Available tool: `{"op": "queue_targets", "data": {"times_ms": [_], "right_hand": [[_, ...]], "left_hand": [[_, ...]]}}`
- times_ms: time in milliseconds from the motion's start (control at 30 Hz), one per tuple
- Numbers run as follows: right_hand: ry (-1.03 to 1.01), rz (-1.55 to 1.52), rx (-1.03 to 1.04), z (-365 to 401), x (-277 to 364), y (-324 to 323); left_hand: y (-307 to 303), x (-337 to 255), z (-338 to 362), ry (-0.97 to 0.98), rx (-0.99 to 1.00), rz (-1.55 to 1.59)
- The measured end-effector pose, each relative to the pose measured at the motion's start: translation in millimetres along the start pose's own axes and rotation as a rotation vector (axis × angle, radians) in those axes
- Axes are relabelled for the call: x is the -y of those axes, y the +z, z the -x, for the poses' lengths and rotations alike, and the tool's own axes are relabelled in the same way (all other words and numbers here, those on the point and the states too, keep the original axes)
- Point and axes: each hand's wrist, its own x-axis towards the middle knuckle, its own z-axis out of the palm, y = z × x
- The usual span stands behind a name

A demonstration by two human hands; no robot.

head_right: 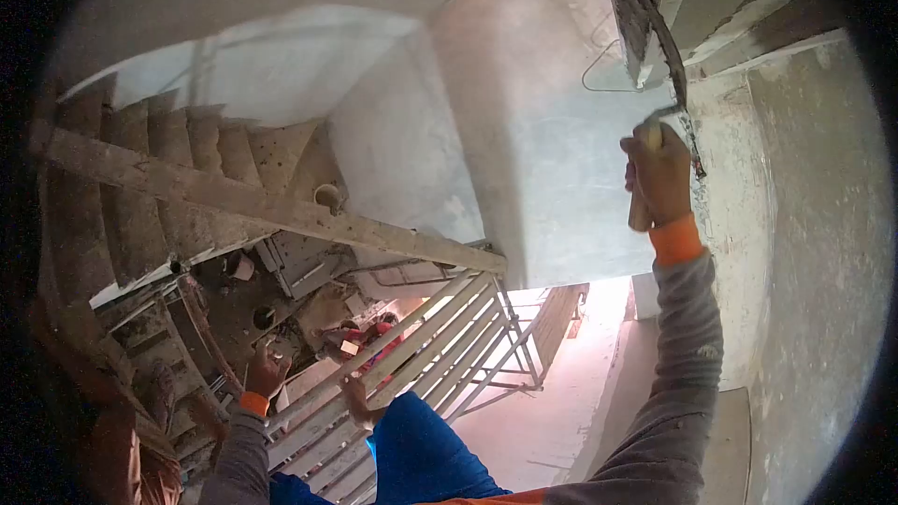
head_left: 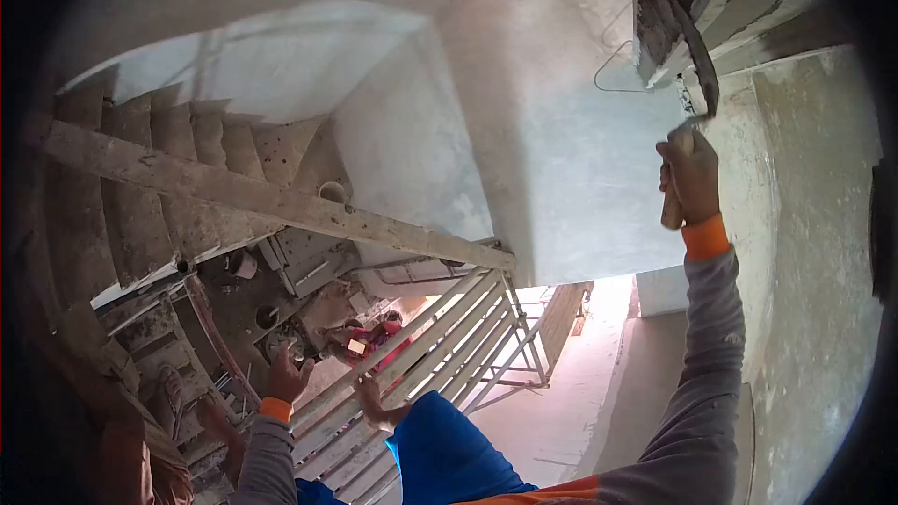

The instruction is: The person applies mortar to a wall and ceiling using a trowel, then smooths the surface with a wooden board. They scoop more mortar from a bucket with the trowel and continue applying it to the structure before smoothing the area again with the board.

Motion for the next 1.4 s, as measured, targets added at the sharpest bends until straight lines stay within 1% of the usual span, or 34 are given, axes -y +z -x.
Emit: {"op": "queue_targets", "data": {"times_ms": [33, 133, 200, 233, 300, 333, 367, 400, 433, 500, 533, 633, 700, 733, 800, 900, 933, 1033, 1133, 1233, 1267, 1367, 1400], "right_hand": [[-0.027, 0.0, 0.004, 5, -3, -1], [-0.042, -0.066, 0.01, 16, -39, -1], [-0.078, -0.078, 0.064, 14, -59, 1], [-0.097, -0.074, 0.069, 10, -60, 2], [-0.135, -0.071, 0.08, -3, -53, 15], [-0.154, 0.038, 0.027, -16, -46, 19], [-0.192, 0.011, 0.042, -29, -39, 22], [-0.169, 0.018, 0.078, -41, -25, 22], [-0.135, -0.029, 0.054, -56, -19, 23], [0.091, -0.008, 0.009, -86, -20, 16], [0.107, 0.028, 0.002, -96, -28, 10], [0.132, 0.111, -0.028, -126, -61, 5], [0.131, 0.143, -0.075, -133, -68, 8], [0.103, 0.168, -0.106, -131, -67, 12], [0.051, 0.219, -0.168, -116, -64, 16], [-0.126, 0.243, -0.178, -84, -52, 14], [-0.144, 0.206, -0.167, -72, -45, 13], [-0.191, 0.06, -0.12, -37, -17, 13], [-0.247, -0.094, -0.048, -10, -6, 11], [-0.312, -0.077, -0.104, 5, -15, 20], [-0.318, -0.023, -0.096, 0, -32, 16], [-0.085, 0.012, -0.009, -25, -67, 14], [-0.161, 0.305, -0.039, -44, -89, 12]], "left_hand": [[3, 2, -2, 0.035, -0.027, 0.026], [1, -2, 1, -0.102, 0.081, -0.155], [5, 2, 0, -0.13, 0.057, -0.096], [7, 5, 1, -0.145, 0.045, -0.067], [17, 20, 2, -0.076, -0.016, -0.107], [19, 19, 1, -0.043, -0.046, -0.127], [20, 17, 1, -0.051, -0.043, -0.107], [14, 1, -1, -0.058, -0.038, -0.087], [13, -9, -2, -0.064, -0.03, -0.065], [23, 2, 3, -0.03, -0.044, -0.086], [26, 3, 3, -0.013, -0.056, -0.095], [24, 0, 4, -0.117, 0.033, -0.084], [23, -4, 7, -0.065, -0.017, -0.106], [22, -6, 8, -0.038, -0.046, -0.112], [26, -1, 8, -0.035, -0.042, -0.115], [18, -2, 6, -0.071, -0.002, -0.068], [16, -6, 5, -0.09, 0.022, -0.038], [7, -20, 2, 0.027, -0.021, 0.004], [0, -28, -3, -0.063, 0.06, -0.02], [1, -35, -5, -0.048, 0.058, -0.1], [6, -28, -6, -0.013, 0.029, -0.097], [22, -7, -5, 0.059, -0.036, -0.115], [24, -6, -3, 0.061, -0.04, -0.138]]}}
